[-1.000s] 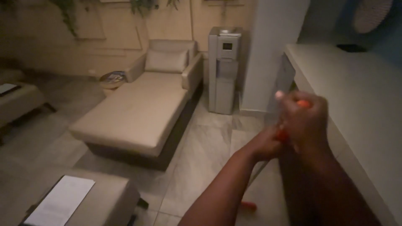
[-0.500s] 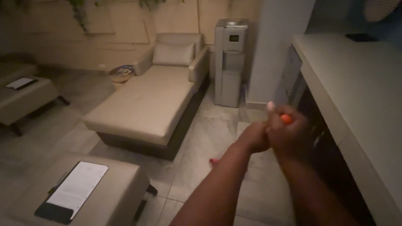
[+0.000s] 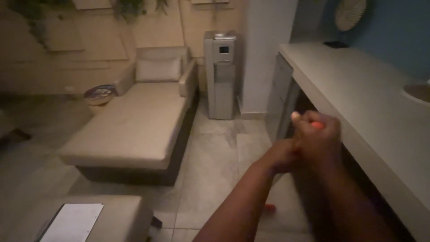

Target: The person is sweeping the tiled floor in a hallway and a lounge area using a broom.

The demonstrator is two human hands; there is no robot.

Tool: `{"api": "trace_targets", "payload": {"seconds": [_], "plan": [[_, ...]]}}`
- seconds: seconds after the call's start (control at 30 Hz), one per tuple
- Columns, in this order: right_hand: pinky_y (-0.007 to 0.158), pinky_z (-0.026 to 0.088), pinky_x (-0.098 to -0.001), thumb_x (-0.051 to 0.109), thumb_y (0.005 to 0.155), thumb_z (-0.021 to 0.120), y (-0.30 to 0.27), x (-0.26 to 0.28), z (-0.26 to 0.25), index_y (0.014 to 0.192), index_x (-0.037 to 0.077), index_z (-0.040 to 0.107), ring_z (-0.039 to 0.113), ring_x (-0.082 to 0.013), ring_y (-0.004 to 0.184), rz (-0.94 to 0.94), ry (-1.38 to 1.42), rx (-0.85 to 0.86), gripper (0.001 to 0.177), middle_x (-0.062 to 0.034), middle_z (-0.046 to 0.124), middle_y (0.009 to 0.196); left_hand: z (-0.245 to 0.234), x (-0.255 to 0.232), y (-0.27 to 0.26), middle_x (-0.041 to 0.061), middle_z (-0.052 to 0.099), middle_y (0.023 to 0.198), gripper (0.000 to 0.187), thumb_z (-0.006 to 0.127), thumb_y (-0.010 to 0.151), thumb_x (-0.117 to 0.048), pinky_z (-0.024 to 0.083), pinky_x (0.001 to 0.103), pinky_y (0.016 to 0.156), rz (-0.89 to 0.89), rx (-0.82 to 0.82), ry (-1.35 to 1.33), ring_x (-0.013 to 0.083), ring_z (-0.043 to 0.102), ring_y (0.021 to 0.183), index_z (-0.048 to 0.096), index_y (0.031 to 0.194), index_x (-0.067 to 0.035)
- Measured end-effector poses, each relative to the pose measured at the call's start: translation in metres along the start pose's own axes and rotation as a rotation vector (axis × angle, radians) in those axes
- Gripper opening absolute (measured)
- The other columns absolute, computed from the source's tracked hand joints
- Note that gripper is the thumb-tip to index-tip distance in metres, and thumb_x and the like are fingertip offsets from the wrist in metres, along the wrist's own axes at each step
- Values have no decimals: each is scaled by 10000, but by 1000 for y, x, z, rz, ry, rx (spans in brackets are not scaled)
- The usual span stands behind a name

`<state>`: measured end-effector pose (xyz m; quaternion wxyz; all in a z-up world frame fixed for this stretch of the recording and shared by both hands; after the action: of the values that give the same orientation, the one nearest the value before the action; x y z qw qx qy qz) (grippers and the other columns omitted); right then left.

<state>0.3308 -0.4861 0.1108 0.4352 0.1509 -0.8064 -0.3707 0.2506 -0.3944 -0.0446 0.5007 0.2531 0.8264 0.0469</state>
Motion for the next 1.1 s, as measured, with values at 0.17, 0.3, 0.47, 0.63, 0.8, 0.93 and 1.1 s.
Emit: {"api": "trace_targets", "payload": {"seconds": [0.17, 0.3, 0.47, 0.63, 0.8, 0.93, 1.1], "plan": [[442, 434, -343, 146, 953, 698, -13, 40, -47, 615, 30, 579, 511, -193, 430, 437, 355, 113, 377, -82, 549, 537, 33, -64, -27, 148, 758, 1093, 235, 726, 893, -131, 557, 385, 911, 164, 164, -246, 248, 705, 1006, 737, 1118, -62], [408, 399, -322, 130, 979, 679, -32, 67, -85, 643, 73, 536, 454, -157, 406, 450, 316, -26, 370, -44, 497, 534, 61, -96, -43, 150, 759, 1043, 170, 679, 914, -45, 567, 390, 936, 357, 279, -523, 254, 715, 997, 739, 1072, -33], [441, 431, -293, 108, 986, 695, -52, 63, -113, 676, 87, 540, 461, -124, 421, 282, 445, -147, 346, -25, 503, 547, 69, -114, -55, 157, 756, 939, 203, 662, 829, -72, 568, 382, 835, 351, 193, -299, 254, 732, 896, 721, 1017, -25], [467, 481, -281, 137, 957, 655, -93, 26, -99, 641, 66, 563, 560, -134, 442, 187, 352, -66, 336, -38, 592, 539, 92, -64, -66, 196, 739, 856, 174, 683, 854, -175, 561, 419, 726, 228, 126, -158, 331, 728, 787, 703, 909, -11], [496, 463, -297, 144, 969, 665, -130, 3, -93, 595, 48, 510, 532, -133, 471, 291, 349, -24, 416, -57, 557, 536, 105, -42, -89, 220, 741, 904, 219, 688, 854, -239, 551, 449, 746, 65, 56, 30, 389, 732, 851, 728, 898, -29], [487, 442, -303, 125, 972, 665, -149, 12, -123, 602, 44, 508, 496, -138, 462, 328, 410, -32, 411, -54, 537, 537, 132, -69, -104, 238, 743, 933, 249, 721, 833, -256, 553, 461, 755, 30, 157, 113, 422, 711, 890, 748, 916, -22], [432, 451, -314, 97, 956, 672, -184, 45, -192, 586, 35, 492, 514, -155, 405, 430, 337, -124, 416, -63, 528, 499, 164, -147, -165, 205, 738, 990, 272, 642, 923, -292, 546, 434, 797, 93, 248, -158, 369, 712, 902, 717, 1040, -57]]}}
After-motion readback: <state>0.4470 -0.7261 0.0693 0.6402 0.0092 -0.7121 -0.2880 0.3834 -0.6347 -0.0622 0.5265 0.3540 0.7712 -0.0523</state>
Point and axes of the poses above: each hand's wrist, its own y-axis towards the middle knuckle, its own z-axis out of the palm, x = y × z, the point moved 6 cm from there along y, towards the middle knuckle
